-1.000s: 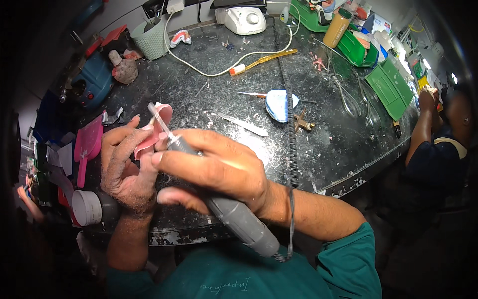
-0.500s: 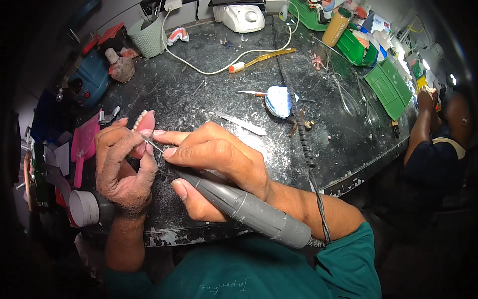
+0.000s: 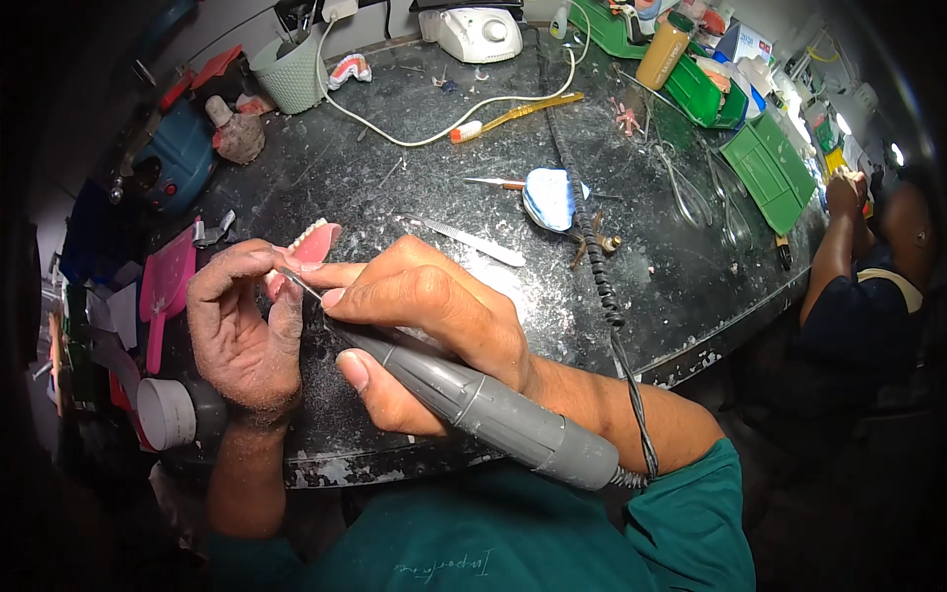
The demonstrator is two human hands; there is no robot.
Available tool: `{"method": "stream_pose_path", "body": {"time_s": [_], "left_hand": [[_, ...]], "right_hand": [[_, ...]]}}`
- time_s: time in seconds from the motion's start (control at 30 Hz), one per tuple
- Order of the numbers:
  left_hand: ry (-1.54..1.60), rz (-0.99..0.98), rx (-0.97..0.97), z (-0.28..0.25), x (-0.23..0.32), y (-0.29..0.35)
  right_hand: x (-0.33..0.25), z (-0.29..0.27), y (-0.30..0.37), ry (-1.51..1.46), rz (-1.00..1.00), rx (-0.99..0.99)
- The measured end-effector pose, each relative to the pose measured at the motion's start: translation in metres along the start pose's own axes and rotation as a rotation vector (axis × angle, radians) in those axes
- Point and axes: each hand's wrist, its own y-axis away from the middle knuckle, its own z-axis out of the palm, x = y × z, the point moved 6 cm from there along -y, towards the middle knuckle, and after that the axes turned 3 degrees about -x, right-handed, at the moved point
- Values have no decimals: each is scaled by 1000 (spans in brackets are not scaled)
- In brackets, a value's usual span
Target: The person trims and shapes a denture using a handheld rotary tool, turning the denture by hand to grind along the edges and inner surfaces of the acrylic base.
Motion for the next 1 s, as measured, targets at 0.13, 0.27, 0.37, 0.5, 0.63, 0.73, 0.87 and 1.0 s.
{"method": "stream_pose_path", "body": {"time_s": [0.13, 0.27, 0.37, 0.5, 0.63, 0.73, 0.87, 1.0], "left_hand": [[-37, 25, -29, 0, 4, 0], [-126, 86, -73, -1, 9, -3], [-158, 117, -87, -3, 11, -2], [-209, 162, -66, -4, 12, -3], [-258, 142, -44, -4, 15, -5], [-262, 150, -53, -4, 16, -6], [-241, 157, -38, -4, 15, -6], [-259, 167, -22, -4, 14, -6]], "right_hand": [[1, 0, 1, 7, 8, 1], [0, 0, 0, 8, -8, -4], [0, 2, -1, -4, -7, -19], [0, 4, 0, -32, -8, -15], [-5, -1, -3, -35, -8, -75], [-5, 5, -1, -1, 46, -312], [-4, 4, -1, -11, 54, -239], [-7, 5, -2, 20, 34, -291]]}}
